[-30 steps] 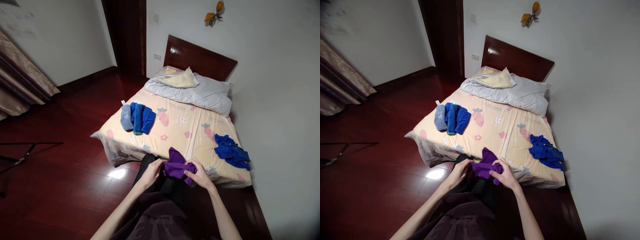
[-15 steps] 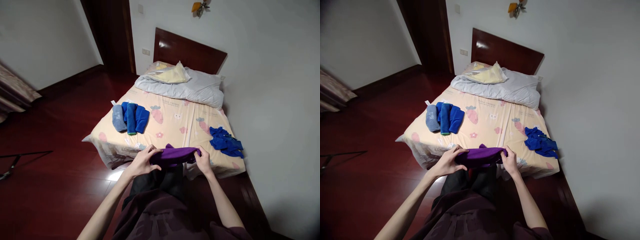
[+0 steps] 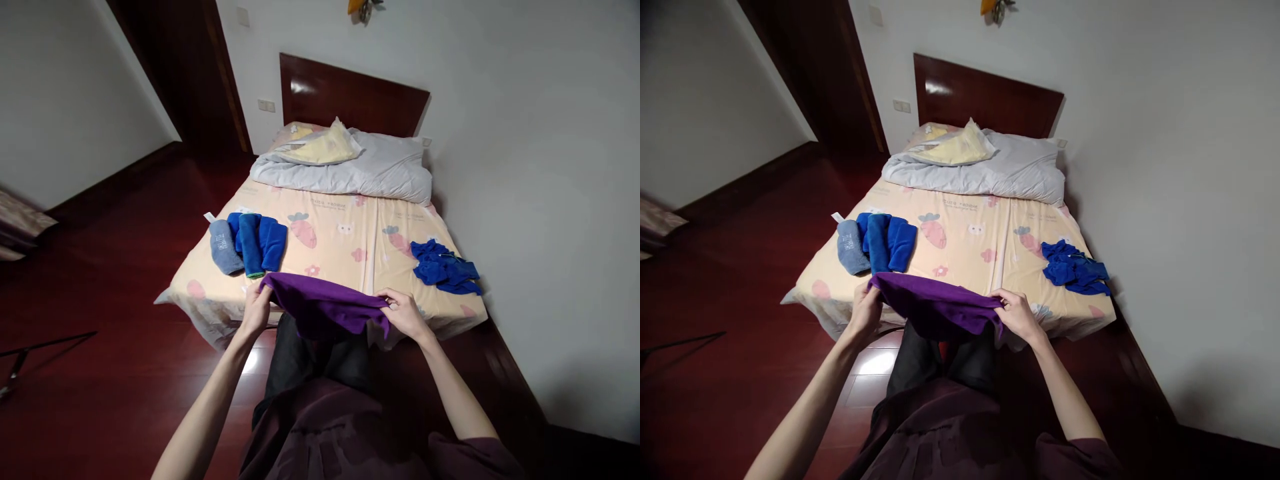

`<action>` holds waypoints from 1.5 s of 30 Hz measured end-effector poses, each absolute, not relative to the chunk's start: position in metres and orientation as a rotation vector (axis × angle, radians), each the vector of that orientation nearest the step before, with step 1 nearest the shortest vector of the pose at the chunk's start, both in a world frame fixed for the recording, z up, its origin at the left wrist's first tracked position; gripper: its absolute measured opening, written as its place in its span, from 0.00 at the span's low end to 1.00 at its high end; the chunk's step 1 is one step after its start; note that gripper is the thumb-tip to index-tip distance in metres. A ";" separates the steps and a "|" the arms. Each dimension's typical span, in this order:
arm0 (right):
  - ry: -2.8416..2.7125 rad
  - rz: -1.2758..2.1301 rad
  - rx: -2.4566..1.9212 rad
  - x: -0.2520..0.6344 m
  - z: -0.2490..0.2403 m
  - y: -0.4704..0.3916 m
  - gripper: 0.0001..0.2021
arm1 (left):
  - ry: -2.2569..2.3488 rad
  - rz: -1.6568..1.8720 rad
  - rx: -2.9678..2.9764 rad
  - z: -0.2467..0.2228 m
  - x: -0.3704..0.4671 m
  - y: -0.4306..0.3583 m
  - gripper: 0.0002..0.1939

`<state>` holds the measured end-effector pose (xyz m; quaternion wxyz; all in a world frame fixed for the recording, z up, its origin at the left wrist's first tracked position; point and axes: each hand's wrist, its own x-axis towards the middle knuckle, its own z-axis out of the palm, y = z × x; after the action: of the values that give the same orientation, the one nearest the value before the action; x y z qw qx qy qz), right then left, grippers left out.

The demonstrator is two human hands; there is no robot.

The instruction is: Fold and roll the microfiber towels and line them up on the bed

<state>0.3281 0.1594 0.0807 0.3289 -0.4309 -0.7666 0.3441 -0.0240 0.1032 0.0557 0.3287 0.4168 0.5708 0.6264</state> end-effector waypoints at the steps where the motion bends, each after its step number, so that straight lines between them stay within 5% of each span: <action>1: -2.006 0.887 -1.130 0.329 0.078 0.159 0.07 | 1.511 1.671 0.960 0.053 -0.027 0.105 0.21; 8: -1.634 0.870 -1.099 0.306 0.076 0.144 0.10 | 1.741 1.361 1.362 0.075 -0.046 0.093 0.18; 18: -1.863 0.869 -0.773 0.241 0.103 0.101 0.09 | 1.097 0.939 1.984 0.116 0.056 0.058 0.28; 27: -1.643 1.477 -0.792 0.241 0.055 0.094 0.36 | 1.258 1.218 1.992 0.133 0.052 0.061 0.10; 35: -1.714 1.543 -0.800 0.195 -0.001 0.095 0.16 | 1.505 1.455 2.285 0.157 0.008 0.046 0.10; 45: -1.676 1.509 -0.785 0.194 0.019 0.096 0.18 | 1.565 1.396 2.197 0.159 -0.025 0.046 0.11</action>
<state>0.1945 0.0964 0.0190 0.3679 -0.3056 -0.6527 0.5876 -0.0255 0.0465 0.1591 0.0521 0.7224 0.5146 0.4590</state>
